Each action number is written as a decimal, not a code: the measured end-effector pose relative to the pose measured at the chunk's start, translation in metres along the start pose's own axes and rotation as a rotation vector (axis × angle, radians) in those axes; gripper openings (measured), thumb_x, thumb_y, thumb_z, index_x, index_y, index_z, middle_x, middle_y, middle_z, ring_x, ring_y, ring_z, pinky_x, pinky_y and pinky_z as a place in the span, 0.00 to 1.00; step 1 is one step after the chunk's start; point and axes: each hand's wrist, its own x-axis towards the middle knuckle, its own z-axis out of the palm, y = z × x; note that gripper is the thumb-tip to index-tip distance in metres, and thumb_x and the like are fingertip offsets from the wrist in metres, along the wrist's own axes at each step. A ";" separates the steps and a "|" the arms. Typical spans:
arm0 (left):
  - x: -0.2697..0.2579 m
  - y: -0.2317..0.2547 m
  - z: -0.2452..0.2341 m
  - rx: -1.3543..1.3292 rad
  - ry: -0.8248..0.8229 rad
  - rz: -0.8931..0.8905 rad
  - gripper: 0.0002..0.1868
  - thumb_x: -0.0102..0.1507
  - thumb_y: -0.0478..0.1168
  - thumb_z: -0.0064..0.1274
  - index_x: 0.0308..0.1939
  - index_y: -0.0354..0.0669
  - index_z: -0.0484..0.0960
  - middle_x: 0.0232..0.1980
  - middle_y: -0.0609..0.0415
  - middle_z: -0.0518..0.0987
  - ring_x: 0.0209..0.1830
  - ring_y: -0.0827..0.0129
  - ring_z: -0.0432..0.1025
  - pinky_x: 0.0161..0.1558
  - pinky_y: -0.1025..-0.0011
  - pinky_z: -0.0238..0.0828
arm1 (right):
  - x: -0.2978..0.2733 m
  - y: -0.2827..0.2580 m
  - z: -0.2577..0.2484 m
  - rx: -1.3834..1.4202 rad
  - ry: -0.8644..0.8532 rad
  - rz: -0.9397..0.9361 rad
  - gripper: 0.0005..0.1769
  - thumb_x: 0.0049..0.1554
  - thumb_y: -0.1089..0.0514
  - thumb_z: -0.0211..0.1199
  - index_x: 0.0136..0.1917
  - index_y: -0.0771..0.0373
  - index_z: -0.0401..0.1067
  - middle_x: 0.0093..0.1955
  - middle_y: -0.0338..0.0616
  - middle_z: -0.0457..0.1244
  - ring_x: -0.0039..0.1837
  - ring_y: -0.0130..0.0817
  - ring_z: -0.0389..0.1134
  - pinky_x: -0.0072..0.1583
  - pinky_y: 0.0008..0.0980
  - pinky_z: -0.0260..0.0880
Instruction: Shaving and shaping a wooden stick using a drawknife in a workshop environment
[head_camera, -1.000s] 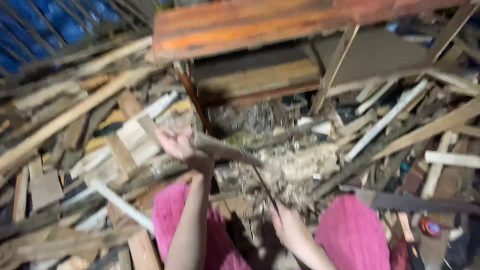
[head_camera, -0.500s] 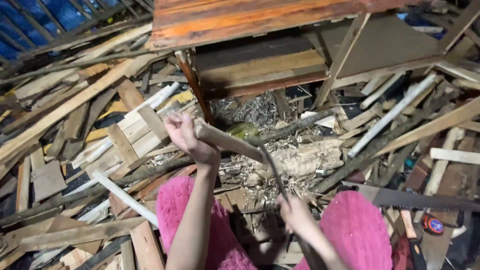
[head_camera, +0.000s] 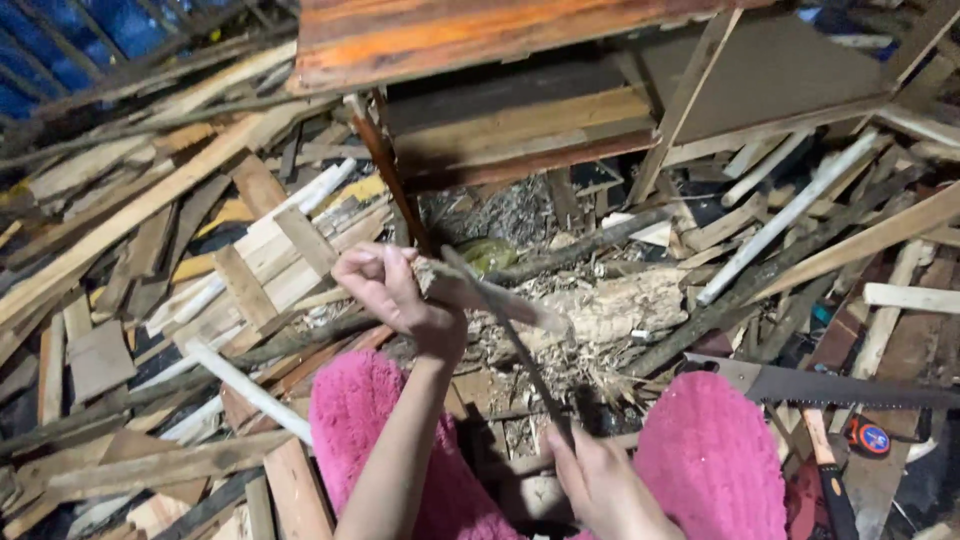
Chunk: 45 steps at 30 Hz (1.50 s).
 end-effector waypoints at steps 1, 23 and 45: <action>0.002 -0.001 0.003 0.054 0.051 -0.010 0.09 0.62 0.34 0.39 0.43 0.48 0.57 0.42 0.60 0.57 0.40 0.75 0.56 0.49 0.73 0.56 | -0.004 -0.002 -0.003 0.010 0.036 -0.135 0.12 0.64 0.55 0.49 0.52 0.59 0.72 0.27 0.40 0.69 0.24 0.30 0.65 0.26 0.30 0.64; -0.005 0.009 0.011 0.109 0.033 -0.077 0.12 0.61 0.33 0.38 0.45 0.46 0.54 0.47 0.55 0.58 0.42 0.73 0.54 0.50 0.73 0.54 | 0.001 0.017 -0.001 0.544 0.004 0.064 0.16 0.65 0.56 0.55 0.39 0.66 0.76 0.20 0.37 0.54 0.23 0.27 0.53 0.29 0.31 0.44; -0.009 0.008 0.006 -0.014 -0.148 -0.071 0.19 0.57 0.35 0.38 0.52 0.46 0.56 0.61 0.48 0.62 0.58 0.62 0.63 0.67 0.57 0.59 | 0.073 0.103 0.025 0.373 0.020 0.170 0.21 0.68 0.52 0.47 0.38 0.66 0.66 0.19 0.38 0.57 0.18 0.31 0.56 0.22 0.32 0.59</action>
